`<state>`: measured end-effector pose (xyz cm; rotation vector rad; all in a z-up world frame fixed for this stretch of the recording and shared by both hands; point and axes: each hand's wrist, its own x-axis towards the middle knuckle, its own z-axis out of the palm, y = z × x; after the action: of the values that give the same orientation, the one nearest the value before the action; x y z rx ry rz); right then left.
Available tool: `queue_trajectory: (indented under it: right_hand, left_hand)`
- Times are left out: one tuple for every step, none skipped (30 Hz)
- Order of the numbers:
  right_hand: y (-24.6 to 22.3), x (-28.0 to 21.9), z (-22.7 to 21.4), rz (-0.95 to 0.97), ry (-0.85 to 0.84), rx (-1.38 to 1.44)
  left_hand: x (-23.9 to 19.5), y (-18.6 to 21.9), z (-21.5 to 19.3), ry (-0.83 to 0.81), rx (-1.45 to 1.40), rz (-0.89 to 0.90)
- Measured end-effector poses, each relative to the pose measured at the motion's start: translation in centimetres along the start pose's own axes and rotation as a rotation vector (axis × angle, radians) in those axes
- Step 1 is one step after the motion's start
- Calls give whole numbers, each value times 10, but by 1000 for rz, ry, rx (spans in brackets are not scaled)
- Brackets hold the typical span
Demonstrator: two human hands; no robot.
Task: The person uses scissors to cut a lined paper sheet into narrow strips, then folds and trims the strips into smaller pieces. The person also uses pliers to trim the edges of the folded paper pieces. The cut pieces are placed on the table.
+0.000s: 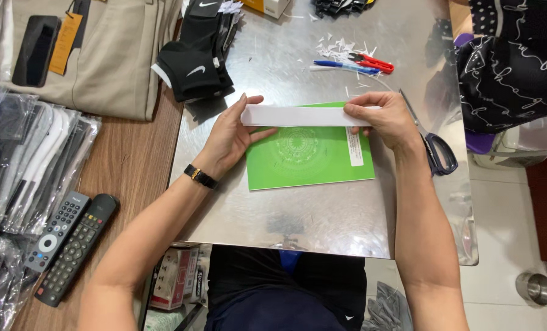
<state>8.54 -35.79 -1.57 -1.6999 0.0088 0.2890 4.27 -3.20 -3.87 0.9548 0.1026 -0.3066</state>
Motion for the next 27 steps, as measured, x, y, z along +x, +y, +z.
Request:
queue_trajectory:
  right_hand:
    - [1, 0, 3, 8, -10, 4]
    - [1, 0, 5, 16, -21, 6]
    - [1, 1, 8, 16, -14, 3]
    - [1, 1, 10, 17, -8, -1]
    - [1, 1, 12, 18, -2, -4]
    - [1, 1, 14, 10, 1, -8]
    - [1, 0, 16, 2, 4, -11]
    - [1, 0, 16, -6, 8, -14]
    - [1, 1, 16, -19, 19, -24]
    - [1, 2, 17, -30, 26, -32]
    - [2, 2, 18, -42, 34, -41]
    - [3, 3, 18, -59, 47, -28]
    - [3, 4, 18, -77, 60, -16]
    - [5, 4, 18, -95, 76, -3]
    - [7, 4, 18, -154, 98, -52]
    - [9, 4, 19, -211, 120, -102]
    - [12, 3, 20, -268, 143, -152]
    - [14, 3, 20, -349, 137, -200]
    - [16, 3, 20, -431, 131, -249]
    - [17, 3, 19, -511, 123, -298]
    - [18, 2, 18, -544, 124, -310]
    - [18, 2, 17, -579, 123, -324]
    - [18, 2, 17, -615, 123, -337]
    - [18, 0, 14, -648, 98, -357]
    - [18, -2, 11, -681, 72, -377]
    - [17, -3, 9, -718, 45, -399]
    - [16, -5, 7, -715, 31, -443]
  left_hand:
    - [-2, -1, 0, -7, 3, 4]
    - [-3, -3, 0, -14, 3, 10]
    - [-3, -4, 0, -21, 3, 16]
    - [-3, -4, -1, -31, 10, 26]
    - [-3, -5, -1, -41, 16, 36]
    - [-3, -6, -2, -52, 25, 45]
    - [-3, -8, -3, -50, 26, 50]
    - [-3, -9, -4, -49, 26, 56]
    - [-3, -10, -4, -49, 26, 61]
    - [-5, -10, -5, -67, 56, 73]
    - [-6, -9, -6, -86, 86, 86]
    - [-7, -8, -7, -107, 117, 97]
    - [-9, -6, -7, -114, 272, 139]
    - [-10, -3, -7, -123, 430, 181]
    - [-11, 0, -7, -132, 586, 223]
    - [-12, 3, -8, -117, 714, 231]
    - [-13, 8, -9, -101, 841, 239]
    - [-13, 11, -9, -86, 968, 248]
    - [-13, 14, -9, -127, 1055, 393]
    - [-14, 17, -11, -171, 1138, 539]
    - [-14, 21, -12, -215, 1217, 688]
    - [-15, 24, -14, -250, 1217, 693]
    - [-15, 27, -16, -285, 1217, 698]
    - [-15, 27, -16, -323, 1213, 700]
    - [-15, 26, -16, -323, 1229, 668]
    - [-14, 26, -17, -322, 1244, 641]
    - [-14, 25, -17, -320, 1260, 613]
